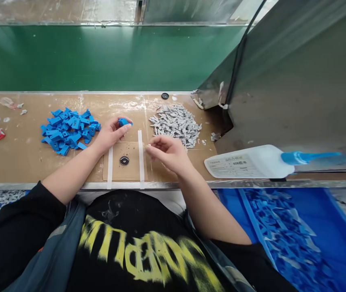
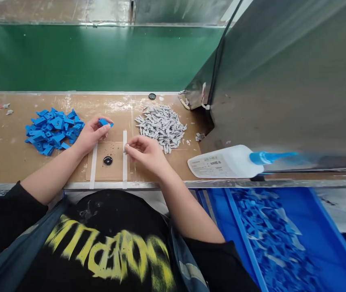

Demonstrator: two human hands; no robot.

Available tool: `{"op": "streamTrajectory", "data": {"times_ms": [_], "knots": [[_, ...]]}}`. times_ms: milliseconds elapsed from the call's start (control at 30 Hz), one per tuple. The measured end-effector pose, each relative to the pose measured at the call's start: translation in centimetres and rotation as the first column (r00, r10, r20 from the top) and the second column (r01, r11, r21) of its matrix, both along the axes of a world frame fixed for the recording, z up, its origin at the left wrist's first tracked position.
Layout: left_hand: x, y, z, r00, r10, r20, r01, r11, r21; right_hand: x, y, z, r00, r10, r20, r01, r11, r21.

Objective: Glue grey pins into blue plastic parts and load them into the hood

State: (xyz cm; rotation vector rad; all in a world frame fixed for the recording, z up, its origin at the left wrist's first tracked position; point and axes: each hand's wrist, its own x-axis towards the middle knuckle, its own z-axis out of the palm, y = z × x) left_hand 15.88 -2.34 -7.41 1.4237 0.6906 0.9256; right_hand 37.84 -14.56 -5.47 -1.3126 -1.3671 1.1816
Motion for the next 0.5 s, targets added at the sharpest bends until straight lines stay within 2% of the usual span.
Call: {"op": "streamTrajectory", "data": {"times_ms": [67, 133, 300, 367, 500], "knots": [[-0.1, 0.0, -0.1, 1.000, -0.026, -0.011, 0.026, 0.999, 0.025, -1.4, 1.6, -0.2, 0.996, 0.073, -0.056, -0.070, 0.996, 0.056], [-0.3, 0.1, -0.2, 1.000, -0.029, -0.012, 0.029, 0.999, 0.043, -2.4, 2.6, -0.9, 0.991, 0.126, -0.033, -0.121, 0.984, 0.127], [-0.6, 0.4, -0.7, 0.999, -0.018, -0.026, 0.019, 0.999, 0.042, -2.4, 2.6, -2.9, 0.954, 0.277, 0.112, -0.292, 0.943, 0.158], [-0.6, 0.2, -0.7, 0.995, -0.004, -0.097, 0.011, 0.997, 0.077, -2.1, 2.3, -3.2, 0.946, 0.288, 0.147, -0.312, 0.933, 0.179], [-0.5, -0.1, -0.7, 0.940, 0.140, -0.312, -0.057, 0.963, 0.263, -2.2, 2.3, -3.2, 0.928, 0.306, 0.214, -0.352, 0.907, 0.230]]}}
